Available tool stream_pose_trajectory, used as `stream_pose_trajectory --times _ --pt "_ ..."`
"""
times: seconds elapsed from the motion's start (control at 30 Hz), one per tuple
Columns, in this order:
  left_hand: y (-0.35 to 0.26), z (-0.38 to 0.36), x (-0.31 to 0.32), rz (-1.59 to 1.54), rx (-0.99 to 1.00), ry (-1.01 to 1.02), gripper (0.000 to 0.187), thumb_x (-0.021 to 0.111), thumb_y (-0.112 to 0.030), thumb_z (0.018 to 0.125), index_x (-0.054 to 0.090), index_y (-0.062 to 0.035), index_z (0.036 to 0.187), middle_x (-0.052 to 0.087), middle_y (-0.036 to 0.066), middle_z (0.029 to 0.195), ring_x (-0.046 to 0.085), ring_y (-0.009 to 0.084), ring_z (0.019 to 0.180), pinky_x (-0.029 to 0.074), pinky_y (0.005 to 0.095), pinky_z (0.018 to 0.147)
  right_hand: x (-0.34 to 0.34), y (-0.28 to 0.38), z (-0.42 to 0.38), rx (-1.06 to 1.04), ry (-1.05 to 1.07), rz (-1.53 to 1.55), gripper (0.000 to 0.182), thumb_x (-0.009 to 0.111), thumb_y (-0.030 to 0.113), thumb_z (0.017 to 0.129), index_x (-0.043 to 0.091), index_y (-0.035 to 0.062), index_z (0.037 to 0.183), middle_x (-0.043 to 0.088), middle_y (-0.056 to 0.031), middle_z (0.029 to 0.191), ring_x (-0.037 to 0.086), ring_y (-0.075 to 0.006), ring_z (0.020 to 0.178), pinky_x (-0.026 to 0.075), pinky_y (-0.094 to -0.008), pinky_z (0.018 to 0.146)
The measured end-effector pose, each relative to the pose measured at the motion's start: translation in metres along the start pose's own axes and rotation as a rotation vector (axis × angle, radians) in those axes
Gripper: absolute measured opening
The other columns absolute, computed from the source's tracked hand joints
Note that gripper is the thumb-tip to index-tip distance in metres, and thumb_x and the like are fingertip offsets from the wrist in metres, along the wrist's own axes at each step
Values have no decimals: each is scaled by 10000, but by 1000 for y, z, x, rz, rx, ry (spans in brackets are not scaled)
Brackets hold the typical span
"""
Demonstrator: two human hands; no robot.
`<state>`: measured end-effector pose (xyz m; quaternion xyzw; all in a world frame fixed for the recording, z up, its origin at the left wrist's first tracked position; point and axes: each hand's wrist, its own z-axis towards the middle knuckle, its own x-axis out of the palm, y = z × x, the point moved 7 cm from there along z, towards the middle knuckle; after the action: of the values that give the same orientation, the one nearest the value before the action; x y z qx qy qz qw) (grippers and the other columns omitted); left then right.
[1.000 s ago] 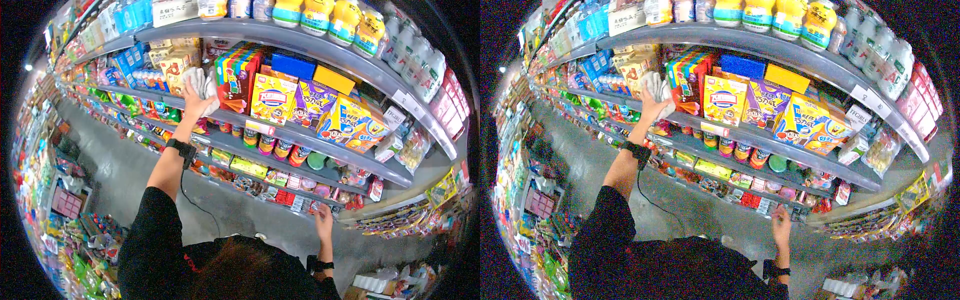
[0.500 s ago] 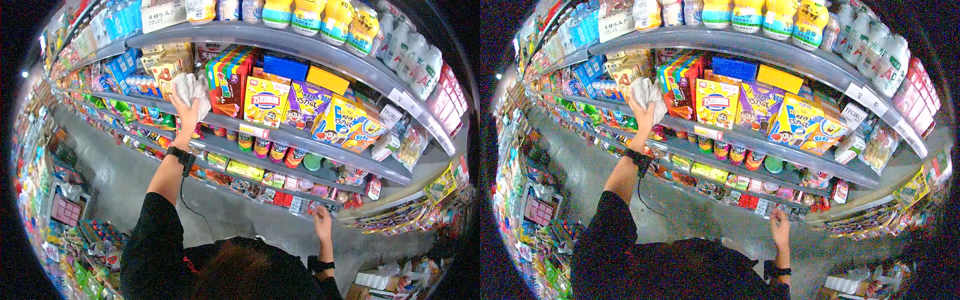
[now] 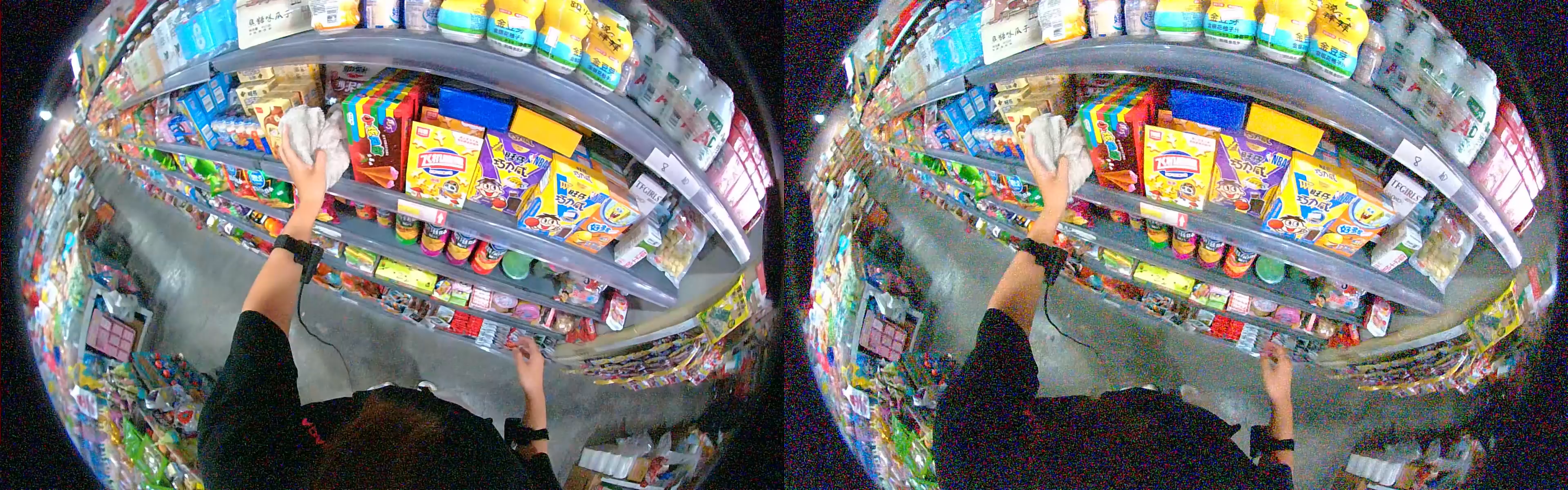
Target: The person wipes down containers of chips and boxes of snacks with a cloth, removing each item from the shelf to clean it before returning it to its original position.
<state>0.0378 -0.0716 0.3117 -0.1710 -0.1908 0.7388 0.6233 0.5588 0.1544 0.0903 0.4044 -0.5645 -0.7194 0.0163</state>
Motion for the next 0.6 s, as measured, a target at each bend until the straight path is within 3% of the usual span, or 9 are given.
stream_pose_trajectory --times 0.13,0.2,0.3,0.6 --pt "3 10 -4 7 4 -2 739 593 -41 697 266 -6 1360 327 189 1348 265 352 1273 176 432 1076 0 4 -2 47 13 0 261 566 79 839 548 0 1087 611 -118 1014 610 -202 915 471 -305 811" --pt "2 14 -7 -6 22 -34 731 587 -42 703 266 -1 1358 321 191 1362 256 346 1288 172 424 1080 -2 14 -3 55 -1 19 266 577 102 839 565 1 1085 625 -160 1005 612 -257 947 465 -341 850" --pt "1 21 -10 -28 17 -42 719 577 -42 710 268 0 1358 312 193 1377 250 341 1301 169 417 1084 0 3 -2 16 6 15 241 562 76 842 552 -13 1065 611 -114 988 610 -206 917 471 -307 813" --pt "-3 43 -15 -83 14 -113 735 539 -19 709 233 10 1377 277 173 1410 224 302 1329 127 393 1107 1 7 -4 40 -2 -47 250 580 94 835 564 -19 1058 613 -121 994 622 -207 878 481 -306 788"
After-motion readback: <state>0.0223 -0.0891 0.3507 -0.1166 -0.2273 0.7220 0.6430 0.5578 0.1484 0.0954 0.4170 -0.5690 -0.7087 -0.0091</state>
